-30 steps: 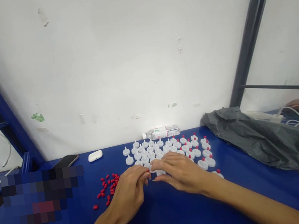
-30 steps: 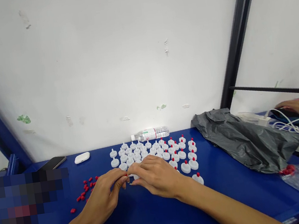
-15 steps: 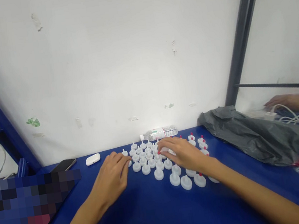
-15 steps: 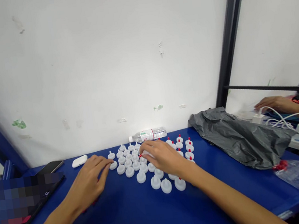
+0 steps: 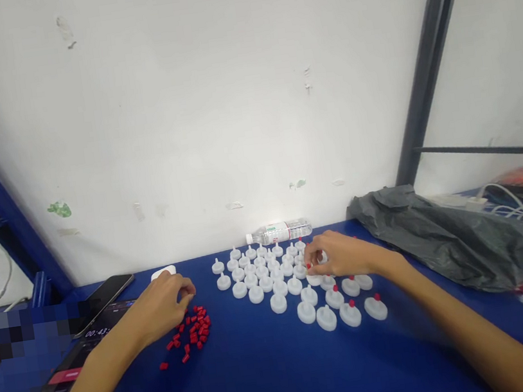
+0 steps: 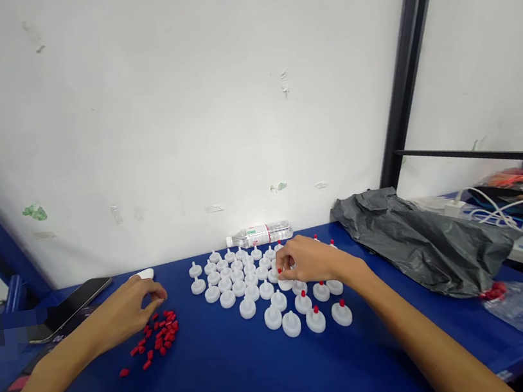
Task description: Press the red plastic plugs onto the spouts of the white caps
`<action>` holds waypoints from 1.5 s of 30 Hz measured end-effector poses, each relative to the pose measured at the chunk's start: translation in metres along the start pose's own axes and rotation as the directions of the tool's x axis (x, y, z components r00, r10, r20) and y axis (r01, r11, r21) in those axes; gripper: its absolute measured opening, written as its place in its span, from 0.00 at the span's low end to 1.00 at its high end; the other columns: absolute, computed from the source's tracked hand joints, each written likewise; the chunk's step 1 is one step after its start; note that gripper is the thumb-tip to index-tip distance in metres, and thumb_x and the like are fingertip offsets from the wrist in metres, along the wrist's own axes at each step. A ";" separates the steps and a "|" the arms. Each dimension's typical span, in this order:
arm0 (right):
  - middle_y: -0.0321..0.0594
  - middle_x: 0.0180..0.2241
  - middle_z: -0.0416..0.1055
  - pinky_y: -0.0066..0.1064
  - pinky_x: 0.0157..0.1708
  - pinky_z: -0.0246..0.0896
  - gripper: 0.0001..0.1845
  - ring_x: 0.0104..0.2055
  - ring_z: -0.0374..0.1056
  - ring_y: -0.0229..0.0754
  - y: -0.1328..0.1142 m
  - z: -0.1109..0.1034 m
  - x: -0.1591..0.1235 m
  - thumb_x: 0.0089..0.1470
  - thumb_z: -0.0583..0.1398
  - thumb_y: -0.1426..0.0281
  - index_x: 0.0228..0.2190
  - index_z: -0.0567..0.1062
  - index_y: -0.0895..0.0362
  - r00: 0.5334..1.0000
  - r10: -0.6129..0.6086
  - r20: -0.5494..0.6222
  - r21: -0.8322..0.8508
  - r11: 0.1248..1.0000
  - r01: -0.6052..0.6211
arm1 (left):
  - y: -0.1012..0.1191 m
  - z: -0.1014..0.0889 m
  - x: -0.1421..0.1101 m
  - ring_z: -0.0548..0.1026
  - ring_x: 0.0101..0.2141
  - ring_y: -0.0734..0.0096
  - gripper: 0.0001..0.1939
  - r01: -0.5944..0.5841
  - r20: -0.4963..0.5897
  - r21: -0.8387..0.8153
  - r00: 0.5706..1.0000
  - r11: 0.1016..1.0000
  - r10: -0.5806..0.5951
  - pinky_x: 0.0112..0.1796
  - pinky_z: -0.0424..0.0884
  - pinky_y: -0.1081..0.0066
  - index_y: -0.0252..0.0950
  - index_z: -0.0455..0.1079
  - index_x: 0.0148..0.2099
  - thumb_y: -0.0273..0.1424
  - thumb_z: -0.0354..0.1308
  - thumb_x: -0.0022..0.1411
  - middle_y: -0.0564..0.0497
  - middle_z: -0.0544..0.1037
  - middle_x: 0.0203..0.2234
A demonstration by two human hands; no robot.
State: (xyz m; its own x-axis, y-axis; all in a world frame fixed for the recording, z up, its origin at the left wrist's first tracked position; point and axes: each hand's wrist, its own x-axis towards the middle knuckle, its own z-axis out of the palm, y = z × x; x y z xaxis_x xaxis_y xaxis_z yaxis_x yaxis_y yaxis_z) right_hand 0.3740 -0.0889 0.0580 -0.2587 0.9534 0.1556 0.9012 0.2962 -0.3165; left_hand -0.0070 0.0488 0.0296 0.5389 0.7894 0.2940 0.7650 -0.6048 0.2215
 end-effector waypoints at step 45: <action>0.38 0.43 0.76 0.36 0.45 0.65 0.10 0.43 0.71 0.43 -0.038 0.021 0.000 0.67 0.57 0.60 0.44 0.73 0.51 0.985 -0.152 -0.085 0.300 0.939 0.170 | 0.073 0.019 -0.014 0.77 0.39 0.64 0.11 -0.295 -0.193 -0.297 0.950 0.908 0.246 0.44 0.70 0.65 0.42 0.76 0.44 0.36 0.53 0.69 0.52 0.81 0.37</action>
State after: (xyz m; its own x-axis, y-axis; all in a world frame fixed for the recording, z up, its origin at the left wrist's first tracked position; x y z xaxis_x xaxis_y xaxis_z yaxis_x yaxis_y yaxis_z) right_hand 0.3328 -0.0984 0.0505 -0.3619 0.8890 0.2806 0.6977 0.4579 -0.5510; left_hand 0.0477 -0.0047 0.0240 0.6319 0.5807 0.5133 0.4308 -0.8137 0.3902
